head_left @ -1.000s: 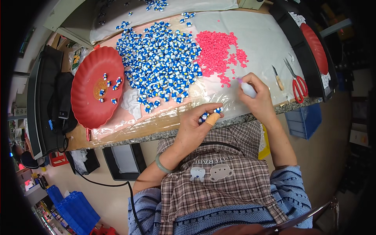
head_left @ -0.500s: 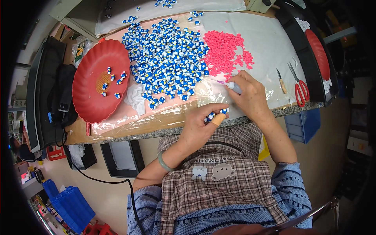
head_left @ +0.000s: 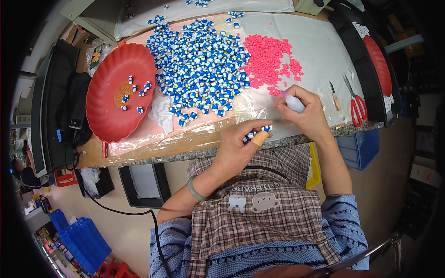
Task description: The person assembles small plastic components by hand, joining them with glue from a bottle.
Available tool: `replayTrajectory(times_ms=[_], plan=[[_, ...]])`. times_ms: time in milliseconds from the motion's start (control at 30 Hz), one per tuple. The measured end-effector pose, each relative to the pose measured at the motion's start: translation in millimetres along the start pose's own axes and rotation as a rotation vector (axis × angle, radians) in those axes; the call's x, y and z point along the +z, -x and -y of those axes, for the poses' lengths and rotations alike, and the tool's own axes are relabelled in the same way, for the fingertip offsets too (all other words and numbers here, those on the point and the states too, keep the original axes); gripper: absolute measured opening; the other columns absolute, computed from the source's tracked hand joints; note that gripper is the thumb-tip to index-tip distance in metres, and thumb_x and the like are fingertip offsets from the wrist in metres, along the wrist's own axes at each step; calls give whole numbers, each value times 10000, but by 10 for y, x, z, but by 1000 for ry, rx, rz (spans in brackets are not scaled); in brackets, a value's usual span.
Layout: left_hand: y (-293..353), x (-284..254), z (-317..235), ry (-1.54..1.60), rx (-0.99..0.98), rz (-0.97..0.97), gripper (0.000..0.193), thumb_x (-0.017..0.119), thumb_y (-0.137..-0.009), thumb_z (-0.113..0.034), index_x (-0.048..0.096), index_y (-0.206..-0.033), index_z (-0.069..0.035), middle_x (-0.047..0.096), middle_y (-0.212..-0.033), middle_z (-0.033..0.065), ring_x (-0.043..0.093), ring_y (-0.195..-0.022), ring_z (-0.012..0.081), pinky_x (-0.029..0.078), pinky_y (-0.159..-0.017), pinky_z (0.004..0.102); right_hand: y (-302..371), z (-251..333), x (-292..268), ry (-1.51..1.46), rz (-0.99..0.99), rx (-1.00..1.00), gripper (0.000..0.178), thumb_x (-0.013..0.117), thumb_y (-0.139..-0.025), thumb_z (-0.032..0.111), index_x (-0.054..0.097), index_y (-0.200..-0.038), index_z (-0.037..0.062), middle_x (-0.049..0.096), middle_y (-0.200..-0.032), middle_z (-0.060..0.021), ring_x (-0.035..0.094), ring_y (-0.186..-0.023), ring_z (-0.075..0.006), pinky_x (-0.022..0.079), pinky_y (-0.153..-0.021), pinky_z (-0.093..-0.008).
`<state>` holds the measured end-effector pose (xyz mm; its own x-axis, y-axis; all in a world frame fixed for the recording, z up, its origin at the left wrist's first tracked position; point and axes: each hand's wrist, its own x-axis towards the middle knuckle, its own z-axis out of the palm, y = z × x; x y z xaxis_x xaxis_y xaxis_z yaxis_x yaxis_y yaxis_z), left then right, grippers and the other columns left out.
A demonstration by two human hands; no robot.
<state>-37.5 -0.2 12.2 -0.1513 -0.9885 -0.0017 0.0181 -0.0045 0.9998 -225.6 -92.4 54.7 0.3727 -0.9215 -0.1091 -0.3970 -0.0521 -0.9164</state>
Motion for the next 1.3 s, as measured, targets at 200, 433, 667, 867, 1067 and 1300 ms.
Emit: replayTrajectory(times_ms=[200,433,667,867,1067,1300], plan=[[-22,29,-46,-32,-58,-5,262,603,-932,-65,648,-1189,-40,697,-936,51,577,-782,56,464,-669,224,203,-4,31,-167,45,-80,121,651,-774,-35,565,-816,39,647,-838,-40,593,-807,-88,478,-750,-253],[-57,69,-42,-184,95,-29,236,627,-909,-66,664,-1135,-9,694,-961,104,644,-844,151,504,-737,275,351,12,59,-122,113,-41,205,712,-815,-4,543,-923,39,640,-811,-21,573,-693,-59,469,-597,-214],[-33,68,-60,-255,107,-11,236,634,-893,-51,667,-1125,-15,689,-969,135,657,-836,204,509,-719,295,354,-14,78,-45,144,-38,208,706,-824,-3,543,-944,42,635,-796,-23,557,-657,-50,454,-569,-211],[-27,80,-46,-337,166,-1,231,641,-874,-30,661,-1103,-8,681,-961,160,671,-836,270,522,-718,321,357,-21,98,-31,144,-30,197,699,-831,-2,547,-948,39,627,-789,-20,549,-643,-49,445,-559,-212],[-9,122,48,-383,297,-42,259,649,-863,-23,650,-1123,-14,677,-947,164,675,-837,301,529,-711,342,366,-31,120,130,115,-189,233,717,-807,-6,556,-971,29,626,-788,-28,562,-648,-51,449,-563,-215],[-15,80,68,-328,303,-13,259,629,-869,-9,653,-1126,-27,669,-883,143,646,-751,268,502,-657,334,337,-67,109,53,125,-127,297,738,-787,-8,549,-1011,37,625,-765,-33,570,-632,-57,456,-547,-210]])
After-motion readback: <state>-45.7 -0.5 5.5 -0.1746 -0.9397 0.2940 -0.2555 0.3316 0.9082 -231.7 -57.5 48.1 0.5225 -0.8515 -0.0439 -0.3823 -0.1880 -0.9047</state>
